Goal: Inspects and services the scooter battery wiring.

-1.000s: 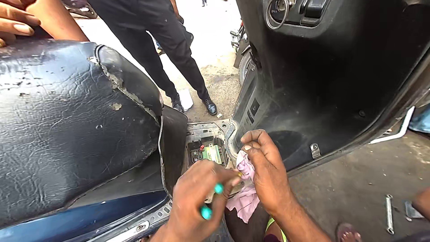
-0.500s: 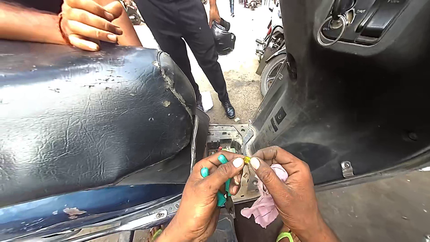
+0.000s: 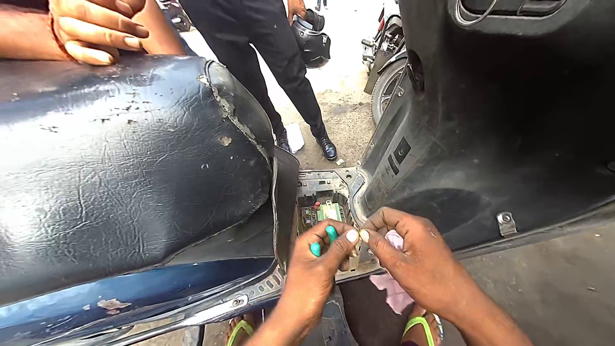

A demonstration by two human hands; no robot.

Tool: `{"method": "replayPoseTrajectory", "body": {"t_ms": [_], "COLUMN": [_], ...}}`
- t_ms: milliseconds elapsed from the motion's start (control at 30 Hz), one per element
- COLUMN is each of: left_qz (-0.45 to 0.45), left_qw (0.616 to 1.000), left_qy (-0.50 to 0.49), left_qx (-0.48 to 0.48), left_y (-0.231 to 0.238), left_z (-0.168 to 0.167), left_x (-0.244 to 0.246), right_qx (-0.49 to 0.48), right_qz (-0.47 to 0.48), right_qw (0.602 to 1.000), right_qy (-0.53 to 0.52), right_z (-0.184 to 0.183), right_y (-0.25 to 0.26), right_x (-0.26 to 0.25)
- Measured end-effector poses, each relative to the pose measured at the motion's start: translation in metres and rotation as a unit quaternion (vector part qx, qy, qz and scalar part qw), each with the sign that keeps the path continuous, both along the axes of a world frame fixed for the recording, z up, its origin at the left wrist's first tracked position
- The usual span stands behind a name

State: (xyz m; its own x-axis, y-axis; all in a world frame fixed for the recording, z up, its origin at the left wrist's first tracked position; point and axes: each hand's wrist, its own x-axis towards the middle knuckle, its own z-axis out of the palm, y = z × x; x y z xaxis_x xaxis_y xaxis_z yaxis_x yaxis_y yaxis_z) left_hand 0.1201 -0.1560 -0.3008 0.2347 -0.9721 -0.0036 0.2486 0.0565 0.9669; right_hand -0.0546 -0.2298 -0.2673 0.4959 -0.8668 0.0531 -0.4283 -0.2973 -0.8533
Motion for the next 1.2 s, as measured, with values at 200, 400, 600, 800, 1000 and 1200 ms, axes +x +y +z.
{"method": "replayPoseTrajectory", "body": {"t_ms": [200,400,600,800,1000,1200], "left_qz": [0.075,0.313,0.281,0.134,0.006,-0.050], "left_qw": [0.971,0.903,0.932,0.714,0.999,0.971], "left_qy": [0.180,0.275,-0.184,-0.669,-0.046,0.233], "left_qx": [0.140,0.101,0.138,0.159,-0.020,-0.030], "left_y": [-0.013,-0.054,-0.020,0.000,-0.012,-0.025], "left_z": [-0.100,-0.166,-0.204,-0.204,-0.125,-0.087], "left_x": [-0.029,-0.016,0.025,0.031,-0.006,-0.020], "right_qx": [-0.020,-0.011,-0.002,0.003,0.018,0.002], "right_qz": [-0.106,-0.159,-0.149,-0.095,-0.013,-0.026], "right_qw": [0.983,0.981,0.980,0.977,0.963,0.966], "right_qy": [0.150,0.111,0.135,0.188,0.269,0.257], "right_z": [-0.005,-0.009,-0.005,-0.008,-0.010,-0.009], "right_y": [-0.014,-0.017,-0.016,-0.014,-0.011,-0.012], "right_x": [-0.014,-0.010,-0.012,-0.010,-0.001,0.001]}}
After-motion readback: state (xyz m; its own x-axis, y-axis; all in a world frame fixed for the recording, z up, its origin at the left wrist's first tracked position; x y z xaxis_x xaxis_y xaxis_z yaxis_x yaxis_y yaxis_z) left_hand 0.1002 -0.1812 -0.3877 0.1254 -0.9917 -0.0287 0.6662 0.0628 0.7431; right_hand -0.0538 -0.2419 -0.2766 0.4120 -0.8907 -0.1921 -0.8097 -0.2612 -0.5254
